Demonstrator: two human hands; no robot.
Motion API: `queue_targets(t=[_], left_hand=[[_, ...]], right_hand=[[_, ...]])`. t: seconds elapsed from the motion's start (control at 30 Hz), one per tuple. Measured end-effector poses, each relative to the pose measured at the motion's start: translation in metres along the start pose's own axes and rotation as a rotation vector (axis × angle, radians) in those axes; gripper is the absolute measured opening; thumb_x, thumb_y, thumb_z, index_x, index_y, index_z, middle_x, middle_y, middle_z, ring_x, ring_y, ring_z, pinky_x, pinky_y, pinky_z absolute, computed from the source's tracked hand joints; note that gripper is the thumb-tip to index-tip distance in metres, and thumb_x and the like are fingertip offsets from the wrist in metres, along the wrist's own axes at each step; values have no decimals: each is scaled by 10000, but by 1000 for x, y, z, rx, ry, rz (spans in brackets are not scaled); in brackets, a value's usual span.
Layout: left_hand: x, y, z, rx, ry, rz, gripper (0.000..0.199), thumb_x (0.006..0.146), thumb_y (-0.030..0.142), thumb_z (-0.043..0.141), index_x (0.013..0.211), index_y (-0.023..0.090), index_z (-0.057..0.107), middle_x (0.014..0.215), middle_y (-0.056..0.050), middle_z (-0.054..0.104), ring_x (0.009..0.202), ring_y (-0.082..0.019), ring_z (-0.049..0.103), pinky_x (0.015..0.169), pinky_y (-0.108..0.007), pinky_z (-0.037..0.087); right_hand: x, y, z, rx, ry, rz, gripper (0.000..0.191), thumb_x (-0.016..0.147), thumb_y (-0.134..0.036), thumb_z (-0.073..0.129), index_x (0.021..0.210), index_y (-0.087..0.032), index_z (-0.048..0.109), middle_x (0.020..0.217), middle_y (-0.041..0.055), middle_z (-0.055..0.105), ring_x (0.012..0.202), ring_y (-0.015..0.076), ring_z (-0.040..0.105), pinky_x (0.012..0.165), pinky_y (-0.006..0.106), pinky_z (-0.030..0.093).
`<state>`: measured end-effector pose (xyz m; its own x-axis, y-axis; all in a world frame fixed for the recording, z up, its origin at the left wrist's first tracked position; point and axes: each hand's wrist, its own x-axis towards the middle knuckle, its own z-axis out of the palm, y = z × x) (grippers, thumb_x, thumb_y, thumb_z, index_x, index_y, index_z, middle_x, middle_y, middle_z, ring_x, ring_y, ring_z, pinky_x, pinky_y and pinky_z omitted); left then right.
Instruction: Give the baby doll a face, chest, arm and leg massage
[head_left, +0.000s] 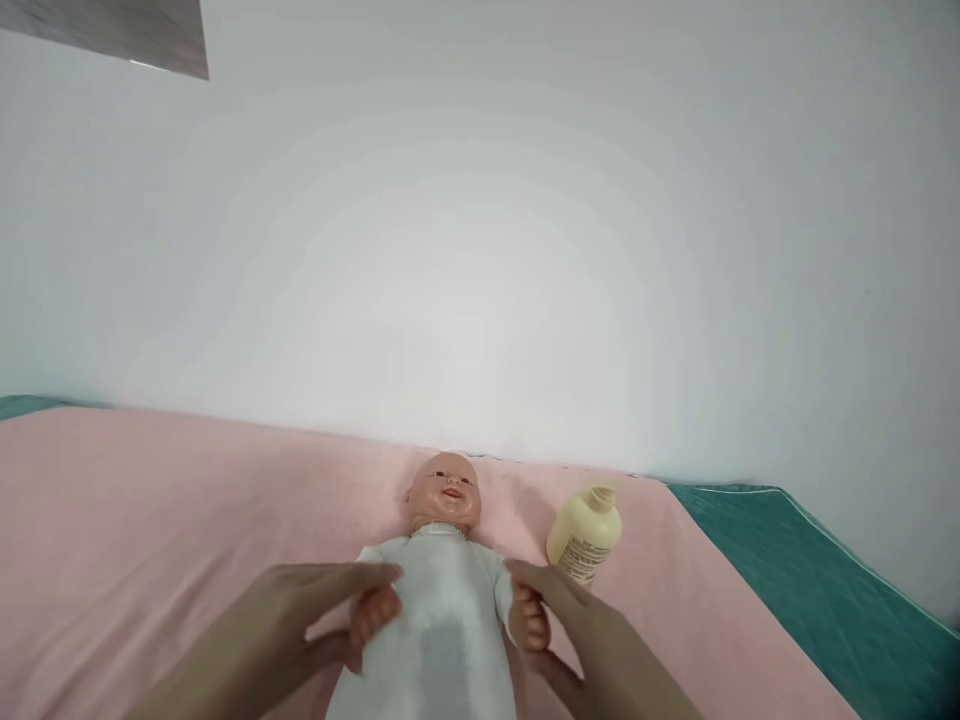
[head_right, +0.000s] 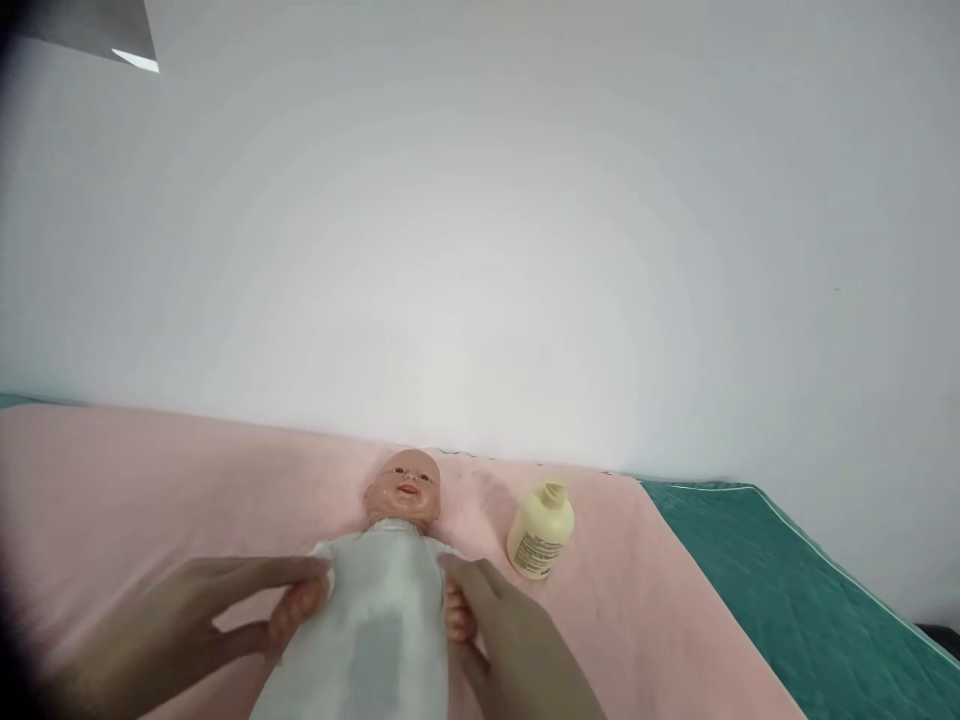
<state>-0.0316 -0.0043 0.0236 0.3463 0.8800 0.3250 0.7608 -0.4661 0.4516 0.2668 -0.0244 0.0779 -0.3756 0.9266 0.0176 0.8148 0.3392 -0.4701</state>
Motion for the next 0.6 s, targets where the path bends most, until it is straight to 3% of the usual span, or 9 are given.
queue_targets(t=[0.07,0.13,0.2,0.27,0.37,0.6], left_hand=[[5,17,15,-35,-133,162,334,797,240,647,1117,332,622,884,78,741,794,-128,698,784,-187,523],[8,28,32,-4,-185,279,290,737,162,689,999,273,631,816,70,726,761,-133,691,880,-242,506],[10,33,49,34,-161,358,190,694,160,724,819,223,595,748,63,704,693,-132,682,923,-279,493],[11,32,63,31,-87,406,230,676,205,752,755,207,536,716,59,687,638,-129,674,890,-274,511],[10,28,76,-7,-23,438,297,671,245,758,827,211,508,750,51,687,664,-142,684,870,-278,518],[10,25,82,-7,-62,404,219,686,198,707,794,215,516,727,46,672,662,-152,658,820,-281,525]], right_hand=[[8,-9,9,-15,-82,-89,511,785,-120,549,1265,-294,513,1070,11,638,916,198,615,765,245,463],[15,-15,21,-47,-158,-147,582,735,-89,607,1279,-270,513,1098,22,638,959,216,605,790,256,453],[20,-18,34,-100,-212,-191,563,735,-83,631,1267,-235,522,1087,39,643,949,221,604,797,266,446],[23,-20,46,-151,-229,-211,531,757,-120,653,1264,-198,517,1072,57,648,915,224,609,781,273,450],[25,-21,59,-187,-179,-201,533,756,-159,667,1265,-169,509,1079,78,652,905,239,613,771,282,458],[27,-18,74,-208,-55,-255,372,765,-108,572,1131,-177,558,1019,62,666,866,222,617,765,270,459]])
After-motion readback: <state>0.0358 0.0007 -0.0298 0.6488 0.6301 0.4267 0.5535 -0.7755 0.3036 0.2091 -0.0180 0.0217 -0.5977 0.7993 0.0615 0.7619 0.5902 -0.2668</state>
